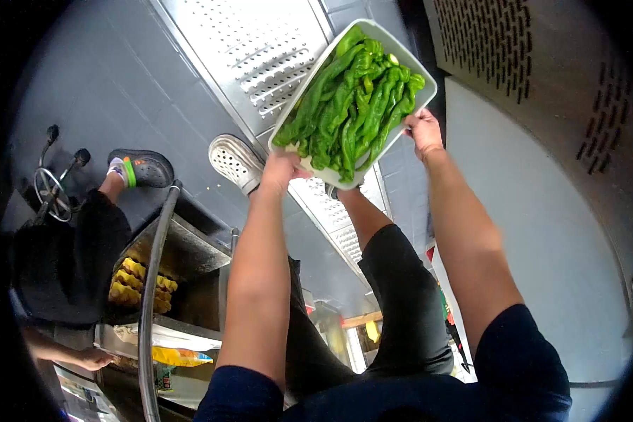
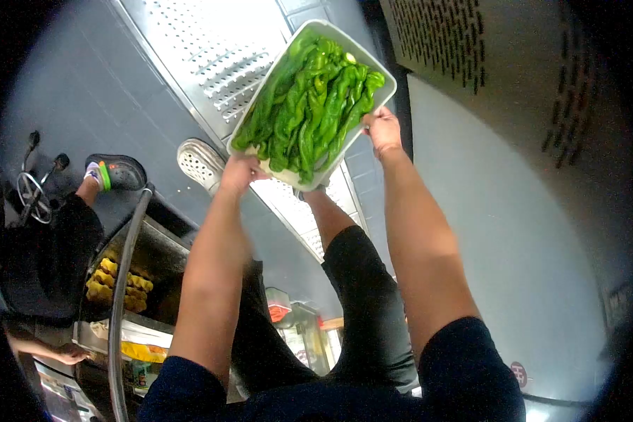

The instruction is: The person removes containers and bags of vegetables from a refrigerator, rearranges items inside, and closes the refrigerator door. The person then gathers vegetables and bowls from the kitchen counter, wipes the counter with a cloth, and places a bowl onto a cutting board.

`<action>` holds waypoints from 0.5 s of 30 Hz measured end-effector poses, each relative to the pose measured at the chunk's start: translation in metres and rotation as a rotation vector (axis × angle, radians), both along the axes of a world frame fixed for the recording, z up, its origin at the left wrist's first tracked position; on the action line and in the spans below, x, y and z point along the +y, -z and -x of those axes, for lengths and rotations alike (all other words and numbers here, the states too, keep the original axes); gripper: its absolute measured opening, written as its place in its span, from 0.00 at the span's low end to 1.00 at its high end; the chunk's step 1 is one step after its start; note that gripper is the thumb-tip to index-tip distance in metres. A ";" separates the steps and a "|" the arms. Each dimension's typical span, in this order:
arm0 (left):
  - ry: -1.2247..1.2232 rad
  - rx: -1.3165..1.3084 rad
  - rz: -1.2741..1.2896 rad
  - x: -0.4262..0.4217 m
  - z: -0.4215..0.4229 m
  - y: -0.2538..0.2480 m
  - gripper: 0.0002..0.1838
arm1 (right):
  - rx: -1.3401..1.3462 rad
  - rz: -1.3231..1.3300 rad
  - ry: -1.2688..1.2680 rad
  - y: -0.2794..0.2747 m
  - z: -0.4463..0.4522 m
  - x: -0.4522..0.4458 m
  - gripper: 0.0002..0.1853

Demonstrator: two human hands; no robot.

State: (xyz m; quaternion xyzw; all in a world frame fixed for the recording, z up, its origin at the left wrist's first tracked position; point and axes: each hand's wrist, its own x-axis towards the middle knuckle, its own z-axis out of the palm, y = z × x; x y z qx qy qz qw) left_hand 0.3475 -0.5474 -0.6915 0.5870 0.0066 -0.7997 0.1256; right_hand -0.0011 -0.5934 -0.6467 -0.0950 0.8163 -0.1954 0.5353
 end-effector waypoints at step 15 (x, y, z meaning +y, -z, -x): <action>-0.290 -0.242 0.117 -0.024 -0.123 -0.516 0.37 | -0.155 0.231 -0.022 -0.412 -0.137 -0.056 0.06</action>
